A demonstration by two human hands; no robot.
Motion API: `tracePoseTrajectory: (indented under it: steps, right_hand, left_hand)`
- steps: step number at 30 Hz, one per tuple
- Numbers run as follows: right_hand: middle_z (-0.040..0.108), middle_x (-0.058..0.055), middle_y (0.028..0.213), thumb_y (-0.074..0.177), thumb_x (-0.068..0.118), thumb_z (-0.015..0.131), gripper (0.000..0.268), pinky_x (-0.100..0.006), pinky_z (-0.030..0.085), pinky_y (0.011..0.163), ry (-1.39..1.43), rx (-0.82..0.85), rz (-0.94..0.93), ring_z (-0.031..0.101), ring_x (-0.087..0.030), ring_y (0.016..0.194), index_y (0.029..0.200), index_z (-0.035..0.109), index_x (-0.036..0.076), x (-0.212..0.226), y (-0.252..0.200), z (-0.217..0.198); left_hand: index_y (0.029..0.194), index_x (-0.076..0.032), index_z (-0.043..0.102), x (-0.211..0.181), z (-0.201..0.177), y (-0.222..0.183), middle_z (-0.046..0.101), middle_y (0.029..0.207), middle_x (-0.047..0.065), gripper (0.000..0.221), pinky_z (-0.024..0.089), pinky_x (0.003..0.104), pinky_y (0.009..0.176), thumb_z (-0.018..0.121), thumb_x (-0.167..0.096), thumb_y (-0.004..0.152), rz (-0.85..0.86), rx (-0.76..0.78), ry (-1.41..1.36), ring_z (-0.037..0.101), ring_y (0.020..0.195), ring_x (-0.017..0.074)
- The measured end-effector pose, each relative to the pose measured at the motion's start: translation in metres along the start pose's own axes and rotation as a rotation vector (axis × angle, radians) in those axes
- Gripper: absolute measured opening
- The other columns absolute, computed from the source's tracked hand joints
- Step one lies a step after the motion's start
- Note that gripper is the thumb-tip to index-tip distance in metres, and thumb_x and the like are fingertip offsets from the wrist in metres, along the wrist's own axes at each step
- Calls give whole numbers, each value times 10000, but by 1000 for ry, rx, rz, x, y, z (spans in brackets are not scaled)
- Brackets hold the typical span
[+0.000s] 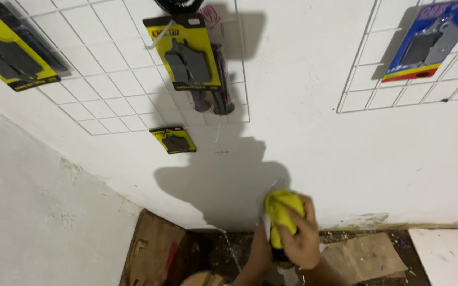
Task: The person wipes the front and back of several packaged motorcycle brake pads with a yellow cloth and then returns them to the display grid.
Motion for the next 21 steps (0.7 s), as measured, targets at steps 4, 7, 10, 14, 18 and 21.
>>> tracePoseTrajectory:
  steps: [4, 7, 10, 14, 18, 21]
  right_hand:
    - [525, -169, 1251, 726, -47, 600, 440, -293, 607, 806, -30, -31, 36, 546, -266, 1044, 1158, 675, -10, 12, 7, -5]
    - [460, -145, 1240, 744, 88, 623, 388, -385, 607, 820, 57, 105, 1, 512, -291, 1051, 1116, 734, 64, 18, -16, 6]
    - [518, -215, 1301, 627, -88, 614, 486, -426, 492, 979, 49, 121, 33, 579, -355, 1151, 1098, 725, -42, 26, -27, 6]
    - [530, -193, 1251, 722, -24, 620, 413, -389, 529, 936, 41, 57, 31, 559, -314, 1109, 1128, 699, -35, 35, 1, -9]
    - [512, -139, 1159, 746, -17, 624, 422, -208, 478, 517, 21, 71, -3, 490, -177, 819, 1158, 690, 51, 18, -2, -6]
    - [512, -164, 1198, 701, 28, 586, 459, -315, 554, 730, 179, 162, -51, 542, -250, 932, 1141, 712, -2, 10, -36, 6]
  left_hand:
    - [1446, -59, 474, 20, -8, 0, 657, 1316, 137, 508, 523, 370, 958, 478, -306, 1003, -11, 6, 65, 626, 1120, 229]
    - [1490, -99, 383, 23, -14, -5, 612, 1364, 157, 614, 555, 415, 985, 616, -242, 941, -33, -2, 160, 642, 1181, 278]
    - [1498, -99, 368, 15, -9, -5, 611, 1357, 155, 615, 551, 413, 977, 595, -261, 949, -13, 20, 151, 638, 1171, 274]
    - [1517, -99, 336, 15, 6, -24, 608, 1341, 153, 622, 541, 409, 958, 546, -304, 969, -11, 73, 135, 629, 1149, 266]
    - [1536, -98, 303, -4, 16, -18, 605, 1325, 150, 631, 530, 406, 940, 498, -347, 989, 29, 122, 121, 620, 1127, 258]
    - [1548, -98, 281, -28, 7, -9, 603, 1314, 148, 639, 524, 403, 927, 465, -375, 1002, 50, 140, 113, 614, 1112, 253]
Point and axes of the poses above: each hand's wrist, its own y-axis towards the middle knuckle, its own z-axis out of the palm, x = y × z, the point moved 5 cm from there along y, towards the middle knuckle
